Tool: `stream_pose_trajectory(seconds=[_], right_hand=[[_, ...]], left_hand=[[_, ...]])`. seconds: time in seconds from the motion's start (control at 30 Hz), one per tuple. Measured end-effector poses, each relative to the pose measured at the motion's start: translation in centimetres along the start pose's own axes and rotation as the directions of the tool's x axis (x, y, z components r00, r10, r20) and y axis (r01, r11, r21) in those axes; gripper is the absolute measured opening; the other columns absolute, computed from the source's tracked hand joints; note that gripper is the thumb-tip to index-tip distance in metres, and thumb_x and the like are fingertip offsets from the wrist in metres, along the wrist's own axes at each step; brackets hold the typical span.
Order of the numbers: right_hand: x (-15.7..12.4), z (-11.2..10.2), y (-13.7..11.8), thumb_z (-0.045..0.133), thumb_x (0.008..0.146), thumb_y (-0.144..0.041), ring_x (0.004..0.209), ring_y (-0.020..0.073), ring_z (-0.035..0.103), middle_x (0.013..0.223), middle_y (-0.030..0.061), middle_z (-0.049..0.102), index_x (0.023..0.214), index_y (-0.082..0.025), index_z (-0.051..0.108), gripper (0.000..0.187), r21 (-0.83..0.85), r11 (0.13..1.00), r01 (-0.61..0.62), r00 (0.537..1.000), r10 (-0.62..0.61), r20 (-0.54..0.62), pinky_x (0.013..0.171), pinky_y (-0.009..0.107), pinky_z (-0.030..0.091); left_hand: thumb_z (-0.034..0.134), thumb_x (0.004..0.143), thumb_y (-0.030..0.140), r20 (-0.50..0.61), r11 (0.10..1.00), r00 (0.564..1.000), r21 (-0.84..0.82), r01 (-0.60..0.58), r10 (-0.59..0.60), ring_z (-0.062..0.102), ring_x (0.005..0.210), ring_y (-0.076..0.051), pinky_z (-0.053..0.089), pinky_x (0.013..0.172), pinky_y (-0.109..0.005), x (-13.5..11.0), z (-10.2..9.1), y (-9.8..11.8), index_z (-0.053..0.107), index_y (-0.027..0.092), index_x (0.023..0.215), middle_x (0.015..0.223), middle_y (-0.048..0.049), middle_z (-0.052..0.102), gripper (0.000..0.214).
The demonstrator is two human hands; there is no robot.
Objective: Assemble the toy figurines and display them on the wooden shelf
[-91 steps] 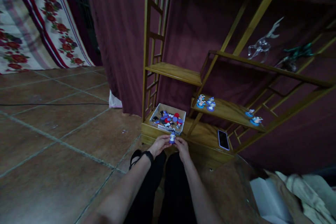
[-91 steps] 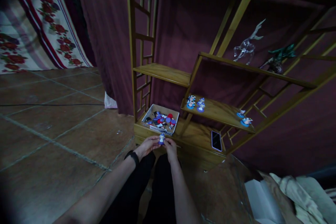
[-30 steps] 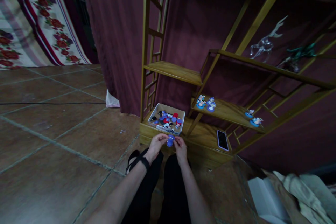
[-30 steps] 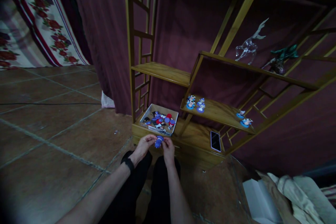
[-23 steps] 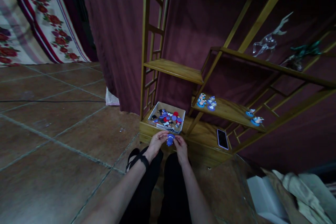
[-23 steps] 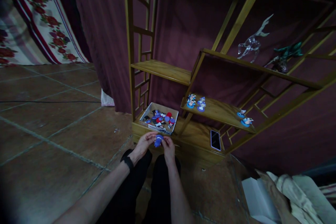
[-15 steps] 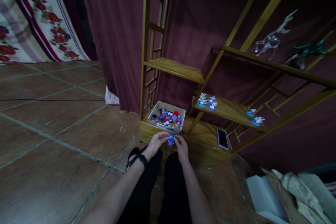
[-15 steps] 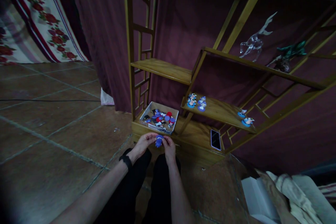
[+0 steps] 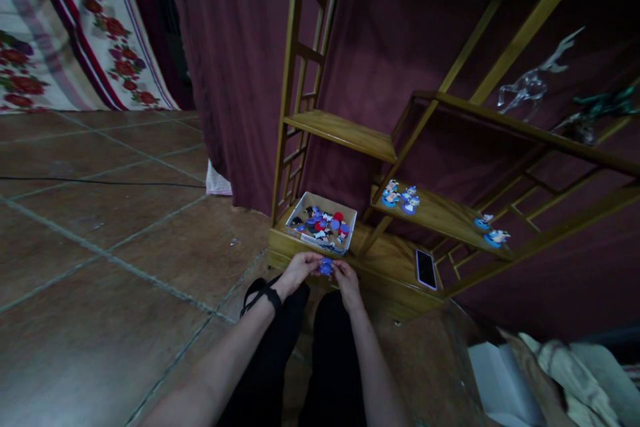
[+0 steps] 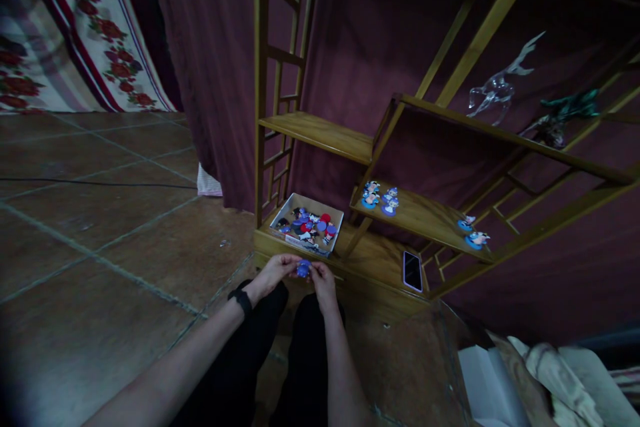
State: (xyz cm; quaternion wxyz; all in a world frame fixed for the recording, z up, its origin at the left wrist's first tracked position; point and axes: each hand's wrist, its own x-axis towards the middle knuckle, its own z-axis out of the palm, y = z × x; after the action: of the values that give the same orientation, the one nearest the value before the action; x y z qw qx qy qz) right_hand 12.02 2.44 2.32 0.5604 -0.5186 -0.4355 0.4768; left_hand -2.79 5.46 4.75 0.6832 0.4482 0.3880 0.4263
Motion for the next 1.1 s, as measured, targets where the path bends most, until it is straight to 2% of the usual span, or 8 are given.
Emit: stream_pose_trajectory(seconds=[0.13,0.27,0.37,0.57,0.77,0.9,1.1], right_hand=[[0.2,0.4,0.0,0.064,0.062,-0.04,0.042,0.0085,0.047,0.052,-0.0042,0.056,0.08,-0.017,0.062,0.029,0.071,0.992,-0.103,0.995,0.103,-0.004,0.046,0.021,0.041],[0.5,1.1,0.0,0.065,0.059,-0.039,0.045,0.009,0.051,0.067,-0.0013,0.063,0.087,-0.019,0.061,0.035,0.124,0.985,-0.122,0.989,0.13,-0.066,0.045,0.022,0.043],[0.5,1.5,0.0,0.067,0.057,-0.04,0.055,0.0124,0.058,0.077,0.0006,0.066,0.089,-0.02,0.061,0.038,0.104,0.988,-0.118,0.991,0.124,-0.051,0.05,0.024,0.046],[0.4,1.4,-0.2,0.069,0.056,-0.04,0.071,0.0161,0.061,0.086,0.001,0.065,0.091,-0.022,0.06,0.04,0.117,0.979,-0.166,0.986,0.165,0.013,0.06,0.027,0.048],[0.4,0.9,-0.3,0.071,0.056,-0.038,0.068,0.0145,0.06,0.081,0.0011,0.065,0.085,-0.018,0.059,0.037,0.17,0.971,-0.169,0.985,0.162,0.05,0.061,0.027,0.047],[0.7,1.0,0.1,0.072,0.053,-0.04,0.057,0.0124,0.057,0.072,-0.0008,0.064,0.078,-0.018,0.058,0.037,0.134,0.974,-0.18,0.983,0.182,-0.003,0.053,0.024,0.045],[0.8,1.5,0.3,0.07,0.054,-0.038,0.05,0.0101,0.052,0.063,-0.0026,0.062,0.073,-0.018,0.059,0.029,0.11,0.987,-0.119,0.989,0.127,-0.072,0.049,0.022,0.043]], left_hand=[[0.069,0.059,0.019,-0.061,0.998,0.997,-0.055,0.04,-0.043,0.059,0.056,-0.012,0.046,0.055,-0.022,0.3,0.3,-0.2,0.065,0.013,0.076,0.066,-0.0039,0.067,0.019],[0.072,0.055,0.019,-0.133,0.989,0.989,-0.137,0.047,-0.066,0.059,0.055,-0.011,0.046,0.054,-0.022,0.7,0.4,-0.6,0.064,0.014,0.075,0.064,-0.0022,0.065,0.022],[0.073,0.054,0.02,-0.146,0.986,0.987,-0.16,0.048,-0.071,0.059,0.057,-0.011,0.047,0.056,-0.023,0.9,0.3,-0.8,0.064,0.014,0.072,0.065,-0.0028,0.065,0.021],[0.074,0.053,0.018,-0.063,0.988,0.995,-0.138,0.068,-0.077,0.059,0.057,-0.011,0.047,0.058,-0.023,1.0,0.1,-0.8,0.066,0.015,0.08,0.065,-0.0024,0.064,0.028],[0.076,0.051,0.017,-0.076,0.992,0.994,-0.11,0.069,-0.078,0.056,0.052,-0.009,0.043,0.054,-0.021,1.3,0.1,-1.3,0.068,0.012,0.08,0.061,-0.0021,0.064,0.031],[0.076,0.05,0.016,-0.075,0.99,0.994,-0.119,0.072,-0.081,0.056,0.052,-0.01,0.042,0.054,-0.022,1.7,0.2,-1.8,0.069,0.012,0.074,0.062,-0.0031,0.066,0.026],[0.077,0.048,0.014,-0.102,0.979,0.985,-0.161,0.124,-0.142,0.056,0.053,-0.01,0.043,0.056,-0.022,2.0,0.4,-1.9,0.068,0.012,0.068,0.062,-0.0038,0.065,0.022]])
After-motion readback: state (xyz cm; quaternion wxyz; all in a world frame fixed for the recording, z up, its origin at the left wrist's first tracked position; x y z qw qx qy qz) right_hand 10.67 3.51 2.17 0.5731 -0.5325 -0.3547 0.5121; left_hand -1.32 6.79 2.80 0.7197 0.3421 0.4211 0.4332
